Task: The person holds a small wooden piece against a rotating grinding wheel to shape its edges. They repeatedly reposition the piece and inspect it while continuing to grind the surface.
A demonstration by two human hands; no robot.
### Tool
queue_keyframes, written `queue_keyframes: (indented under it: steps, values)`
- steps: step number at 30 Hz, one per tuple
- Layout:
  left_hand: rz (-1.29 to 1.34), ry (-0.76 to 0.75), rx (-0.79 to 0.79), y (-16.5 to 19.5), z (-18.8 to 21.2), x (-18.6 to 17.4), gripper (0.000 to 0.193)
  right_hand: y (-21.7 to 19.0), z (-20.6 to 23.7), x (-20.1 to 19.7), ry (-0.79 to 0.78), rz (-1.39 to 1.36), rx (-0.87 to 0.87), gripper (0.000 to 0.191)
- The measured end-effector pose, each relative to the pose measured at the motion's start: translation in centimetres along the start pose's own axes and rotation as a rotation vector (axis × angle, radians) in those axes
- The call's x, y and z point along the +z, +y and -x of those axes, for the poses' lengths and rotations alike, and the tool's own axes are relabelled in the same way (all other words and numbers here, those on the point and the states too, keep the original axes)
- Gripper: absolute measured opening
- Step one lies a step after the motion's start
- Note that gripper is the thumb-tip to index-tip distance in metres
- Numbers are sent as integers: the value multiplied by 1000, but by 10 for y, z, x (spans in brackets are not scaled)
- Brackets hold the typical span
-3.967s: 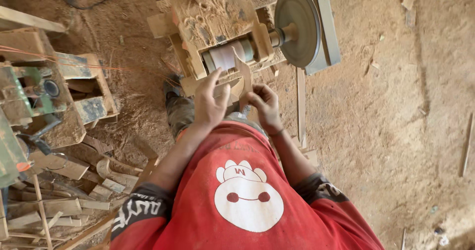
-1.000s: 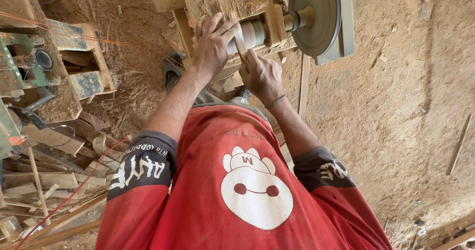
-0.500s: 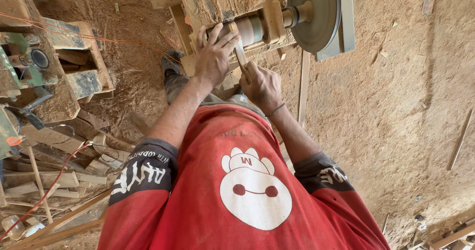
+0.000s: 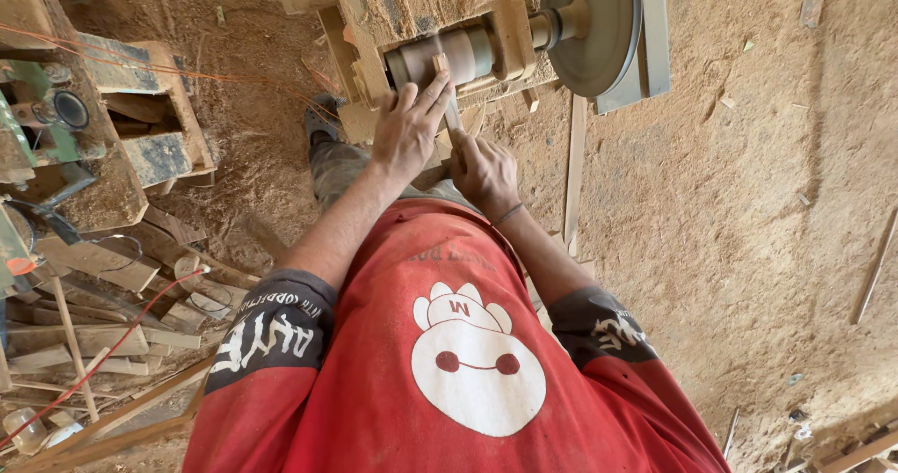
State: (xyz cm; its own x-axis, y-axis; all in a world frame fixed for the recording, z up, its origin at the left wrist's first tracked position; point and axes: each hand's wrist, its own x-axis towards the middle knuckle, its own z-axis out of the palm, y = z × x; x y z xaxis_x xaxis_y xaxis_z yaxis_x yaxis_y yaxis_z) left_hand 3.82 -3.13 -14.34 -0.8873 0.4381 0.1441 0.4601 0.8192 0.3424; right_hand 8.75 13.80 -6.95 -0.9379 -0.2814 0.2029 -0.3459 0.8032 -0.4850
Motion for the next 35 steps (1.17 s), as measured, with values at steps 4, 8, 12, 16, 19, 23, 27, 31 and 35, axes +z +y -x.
queue_keyframes:
  steps: [4, 8, 12, 16, 19, 23, 27, 31, 35]
  values:
    - [-90, -111, -5, 3, 6, 1, 59, 12, 9, 17, 14, 73, -11, 26]
    - [-174, -41, 5, 10, 4, 8, 66, 26, 17, 30, -6, 76, -32, 31]
    - [-205, -11, -7, 15, 2, 12, 74, 34, 17, 38, 27, 91, -48, 30]
    - [-261, -109, 3, 13, 4, 11, 74, 34, 17, 38, 37, 88, -57, 36]
    - [-232, -141, 2, 13, 3, 8, 72, 33, 14, 41, 35, 56, -48, 37]
    - [-247, -132, -2, 14, 2, 5, 74, 33, 13, 42, 41, 64, -49, 37]
    - [-227, -141, 1, 15, 2, 3, 77, 34, 14, 41, 41, 43, -44, 37]
    - [-201, -127, -7, 15, 2, 4, 76, 33, 15, 41, 32, 34, -20, 37]
    - [-162, -104, -11, 14, 2, 10, 75, 33, 19, 38, -7, 28, 32, 35]
